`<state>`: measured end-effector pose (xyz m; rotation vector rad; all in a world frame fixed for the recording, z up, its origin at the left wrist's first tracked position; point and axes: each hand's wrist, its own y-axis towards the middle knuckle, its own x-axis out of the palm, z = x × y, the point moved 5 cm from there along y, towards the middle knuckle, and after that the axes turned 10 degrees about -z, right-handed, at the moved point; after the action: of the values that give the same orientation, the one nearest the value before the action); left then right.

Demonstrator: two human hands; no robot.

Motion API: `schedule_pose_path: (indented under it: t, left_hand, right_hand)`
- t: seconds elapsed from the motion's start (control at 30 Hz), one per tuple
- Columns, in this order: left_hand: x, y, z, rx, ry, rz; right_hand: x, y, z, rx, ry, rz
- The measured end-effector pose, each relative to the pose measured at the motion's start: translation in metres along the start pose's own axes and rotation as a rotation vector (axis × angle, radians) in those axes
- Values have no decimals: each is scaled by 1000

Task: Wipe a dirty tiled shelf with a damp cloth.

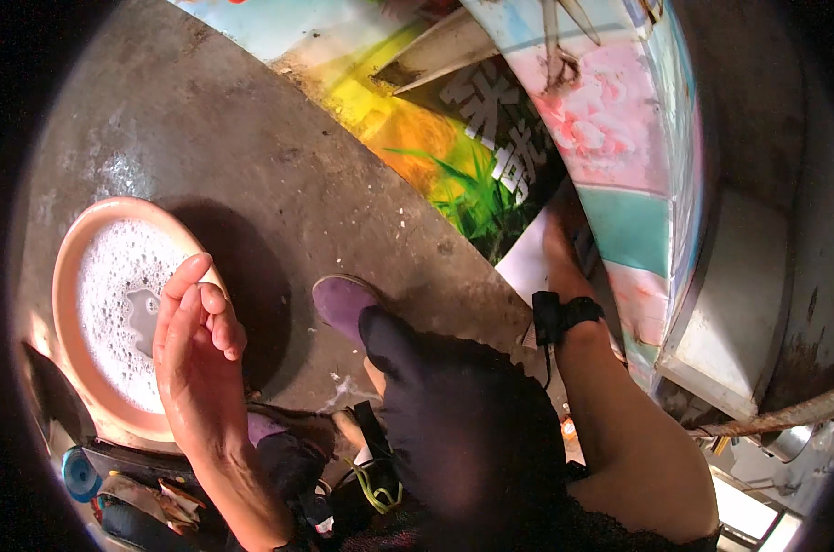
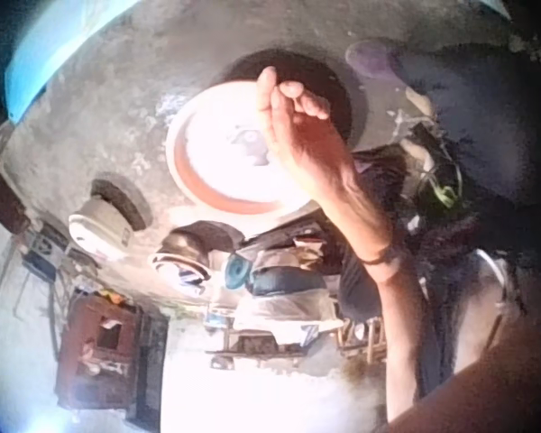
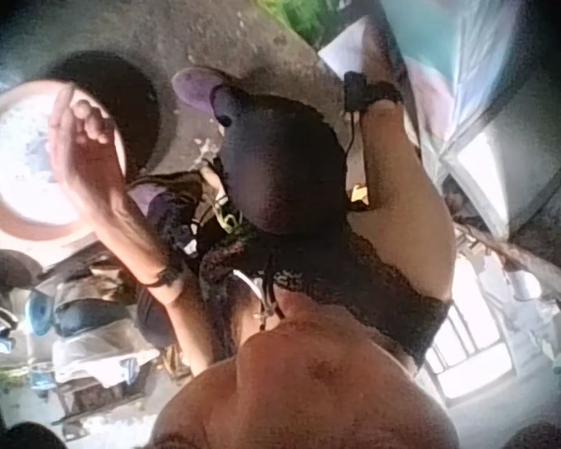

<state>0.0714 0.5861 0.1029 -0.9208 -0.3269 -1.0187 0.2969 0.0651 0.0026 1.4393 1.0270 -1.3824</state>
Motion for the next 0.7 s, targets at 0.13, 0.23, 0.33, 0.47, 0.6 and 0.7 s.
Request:
schedule_pose_path:
  t: [0.13,0.23,0.33,0.47,0.6,0.7]
  left_hand:
    - [12,-1,0,-20,27,-17]
    - [24,-4,1,-14,29,-24]
    - [30,-8,2,13,35,-98]
    - [21,-21,10,35,70,-92]
    - [23,-30,23,70,97,-55]
    - [27,-39,30,94,124,-25]
  right_hand:
    - [-8,-56,-70,-240,-9,29]
    - [-33,-107,-159,-302,492,-341]
    - [-43,-134,-191,-619,229,-118]
    - [-47,-133,-178,-689,211,-242]
    - [-32,-96,-54,-335,256,-131]
    - [-22,-86,16,-287,68,85]
